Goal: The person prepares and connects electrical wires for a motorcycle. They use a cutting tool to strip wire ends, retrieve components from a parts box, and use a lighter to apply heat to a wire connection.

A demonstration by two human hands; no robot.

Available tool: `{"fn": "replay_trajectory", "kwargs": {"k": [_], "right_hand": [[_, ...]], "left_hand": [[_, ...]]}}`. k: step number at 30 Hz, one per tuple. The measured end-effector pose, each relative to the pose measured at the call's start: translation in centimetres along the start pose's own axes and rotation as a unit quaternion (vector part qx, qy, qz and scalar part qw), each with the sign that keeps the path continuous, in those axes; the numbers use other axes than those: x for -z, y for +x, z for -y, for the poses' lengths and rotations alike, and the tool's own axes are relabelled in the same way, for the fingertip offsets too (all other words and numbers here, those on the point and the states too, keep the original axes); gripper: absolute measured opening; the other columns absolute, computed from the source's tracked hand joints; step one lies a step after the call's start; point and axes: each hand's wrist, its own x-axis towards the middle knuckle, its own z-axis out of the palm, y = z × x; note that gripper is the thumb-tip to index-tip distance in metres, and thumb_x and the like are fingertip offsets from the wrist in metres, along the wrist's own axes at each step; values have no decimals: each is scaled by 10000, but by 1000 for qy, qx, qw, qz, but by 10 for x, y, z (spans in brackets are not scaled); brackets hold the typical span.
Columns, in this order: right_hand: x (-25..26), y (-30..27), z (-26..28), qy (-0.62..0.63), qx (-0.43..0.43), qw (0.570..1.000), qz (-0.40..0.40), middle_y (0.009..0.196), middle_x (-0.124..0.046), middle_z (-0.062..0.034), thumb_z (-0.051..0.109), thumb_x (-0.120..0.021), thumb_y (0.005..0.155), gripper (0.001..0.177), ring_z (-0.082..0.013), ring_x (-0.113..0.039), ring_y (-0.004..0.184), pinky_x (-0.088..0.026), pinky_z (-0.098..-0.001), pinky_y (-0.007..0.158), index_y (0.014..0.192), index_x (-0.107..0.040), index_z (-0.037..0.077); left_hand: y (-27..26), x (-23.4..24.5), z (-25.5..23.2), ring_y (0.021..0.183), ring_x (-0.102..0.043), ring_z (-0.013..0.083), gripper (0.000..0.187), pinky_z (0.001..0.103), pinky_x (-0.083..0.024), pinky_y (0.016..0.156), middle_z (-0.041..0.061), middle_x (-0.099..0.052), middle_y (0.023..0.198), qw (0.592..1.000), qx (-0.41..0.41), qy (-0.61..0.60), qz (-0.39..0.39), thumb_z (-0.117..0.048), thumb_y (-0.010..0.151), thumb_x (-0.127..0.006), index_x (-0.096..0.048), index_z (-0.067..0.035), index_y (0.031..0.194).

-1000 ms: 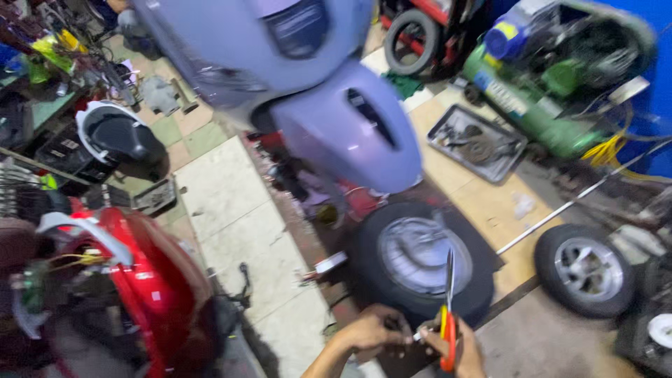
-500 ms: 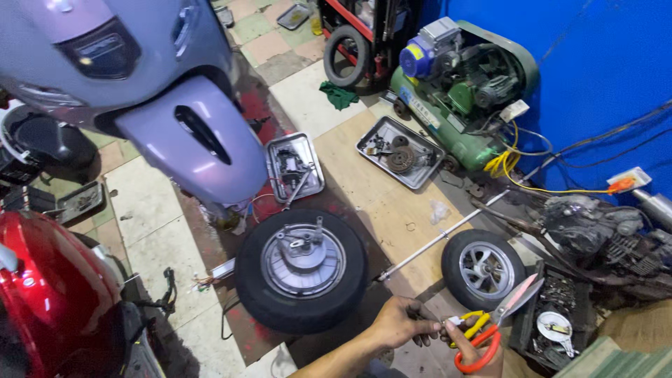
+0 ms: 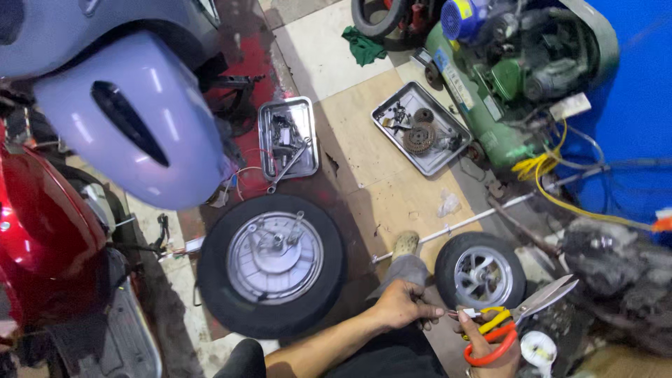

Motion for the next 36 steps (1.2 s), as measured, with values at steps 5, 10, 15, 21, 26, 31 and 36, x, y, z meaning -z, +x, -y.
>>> {"fn": "replay_trajectory", "kwargs": {"k": [5,10,15,21,26,31,36], "right_hand": [[-41,122,80,-78,18,995,58,792,-682,-169,51,-825,813,394,-199,-652,665,-485,-304,586,1108,-575,-28],[-110,204,172,-120,63,982,133,761,-706,-121,119,-811,825,339,-161,-660,648,-489,-287,573,1036,-595,-35],[-202,278,228,-121,100,954,255,746,-715,-118,135,-828,809,333,-156,-658,616,-497,-291,553,1000,-624,-45],[-330,382,255,-190,136,912,336,843,-744,-95,100,-876,737,406,-161,-673,708,-551,-314,648,1050,-651,-29],[-457,465,307,-130,100,886,433,915,-721,-64,60,-836,710,585,-143,-670,773,-574,-317,680,1228,-565,39],[-595,511,408,-249,153,820,492,775,-739,-84,108,-858,723,506,-155,-674,673,-568,-322,630,1145,-584,64],[-719,557,463,-278,168,810,488,762,-687,-115,133,-806,820,381,-205,-637,658,-541,-347,630,1110,-567,64]], "left_hand": [[87,19,-85,642,-679,114,171,252,-546,575,88,-730,783,996,-64,36,-54,-137,900,-829,-759,16,931],[130,54,-174,593,-655,128,162,266,-530,535,114,-713,744,995,-87,5,-52,-112,906,-816,-754,30,955],[158,103,-233,622,-683,125,205,260,-558,560,92,-739,817,979,-89,-81,-164,-122,902,-807,-736,35,1013],[217,197,-312,850,-697,91,253,240,-567,771,60,-768,945,941,-180,51,-282,-169,922,-808,-754,16,1086],[281,288,-425,811,-691,79,337,251,-567,727,49,-754,930,949,-158,-23,-271,-196,880,-820,-728,-6,1142],[306,379,-551,729,-691,83,468,253,-573,657,10,-759,916,937,-128,26,-323,-210,807,-834,-676,-66,1224],[348,477,-634,645,-724,136,397,278,-575,593,64,-756,795,901,-90,106,-412,-182,791,-808,-724,-47,1155]]}}
